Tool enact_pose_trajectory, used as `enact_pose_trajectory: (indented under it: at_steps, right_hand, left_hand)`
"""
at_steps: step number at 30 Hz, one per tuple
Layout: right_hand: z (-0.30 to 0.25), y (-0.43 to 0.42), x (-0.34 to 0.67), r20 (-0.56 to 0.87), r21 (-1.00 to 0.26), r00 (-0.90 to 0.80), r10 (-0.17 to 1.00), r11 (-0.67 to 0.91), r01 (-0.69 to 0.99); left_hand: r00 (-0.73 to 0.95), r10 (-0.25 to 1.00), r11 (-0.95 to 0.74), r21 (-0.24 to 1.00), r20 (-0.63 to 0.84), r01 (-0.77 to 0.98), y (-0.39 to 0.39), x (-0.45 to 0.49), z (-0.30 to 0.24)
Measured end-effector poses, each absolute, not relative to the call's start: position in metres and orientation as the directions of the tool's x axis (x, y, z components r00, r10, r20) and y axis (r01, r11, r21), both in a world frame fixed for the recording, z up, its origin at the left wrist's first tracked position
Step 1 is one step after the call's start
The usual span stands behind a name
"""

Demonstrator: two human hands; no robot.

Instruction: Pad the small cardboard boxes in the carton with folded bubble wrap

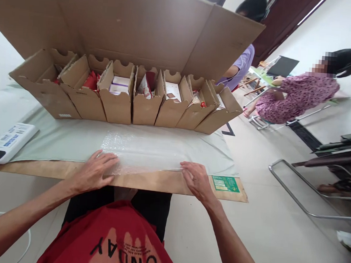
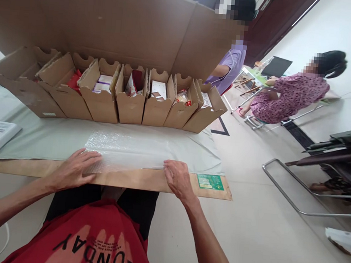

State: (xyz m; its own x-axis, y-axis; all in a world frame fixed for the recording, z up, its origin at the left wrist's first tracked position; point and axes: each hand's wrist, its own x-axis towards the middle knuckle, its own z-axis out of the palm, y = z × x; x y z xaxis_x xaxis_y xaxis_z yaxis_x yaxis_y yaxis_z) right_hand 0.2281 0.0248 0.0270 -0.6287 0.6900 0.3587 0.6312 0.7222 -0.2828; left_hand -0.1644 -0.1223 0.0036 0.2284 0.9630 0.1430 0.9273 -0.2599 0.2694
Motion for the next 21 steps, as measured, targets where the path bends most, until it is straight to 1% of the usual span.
enact_pose_trajectory:
  at_steps: [2,4,6,8,10,12,14,15,18,21]
  right_hand:
    - [0.037,0.025,0.232,0.351,-0.382,-0.563,0.749,0.663,0.644]
    - [0.045,0.026,0.234,0.319,-0.427,-0.508,0.8,0.6,0.676]
    - [0.05,0.028,0.234,0.291,-0.45,-0.466,0.835,0.55,0.704]
    - [0.05,0.032,0.231,0.261,-0.503,-0.436,0.861,0.507,0.7]
    - [0.045,0.041,0.226,0.21,-0.614,-0.391,0.896,0.432,0.661]
    - [0.035,0.052,0.22,0.144,-0.717,-0.338,0.93,0.334,0.613]
    - [0.022,0.064,0.214,0.093,-0.764,-0.286,0.954,0.253,0.594]
    - [0.016,0.068,0.211,0.079,-0.766,-0.262,0.962,0.227,0.602]
    - [0.001,0.074,0.206,0.053,-0.744,-0.198,0.979,0.171,0.646]
    - [-0.003,0.071,0.205,0.029,-0.697,-0.147,0.989,0.126,0.706]
  left_hand:
    - [0.12,0.972,-0.188,0.369,0.201,0.91,-0.122,-0.178,0.006]
    - [-0.037,0.981,-0.066,0.51,0.188,0.858,-0.119,-0.188,0.015]
    - [-0.17,0.981,0.072,0.639,0.094,0.766,-0.113,-0.193,0.028]
    - [-0.237,0.971,0.18,0.734,-0.027,0.655,-0.104,-0.196,0.04]
    - [-0.281,0.954,0.248,0.792,-0.101,0.558,-0.093,-0.198,0.046]
    - [-0.338,0.933,0.291,0.813,-0.124,0.505,-0.08,-0.201,0.043]
    - [-0.401,0.908,0.336,0.78,-0.12,0.528,-0.067,-0.202,0.034]
    - [-0.419,0.9,0.363,0.739,-0.12,0.568,-0.062,-0.202,0.029]
    - [-0.419,0.895,0.43,0.539,-0.151,0.724,-0.052,-0.198,0.02]
    - [-0.417,0.897,0.441,0.343,-0.146,0.829,-0.053,-0.195,0.019]
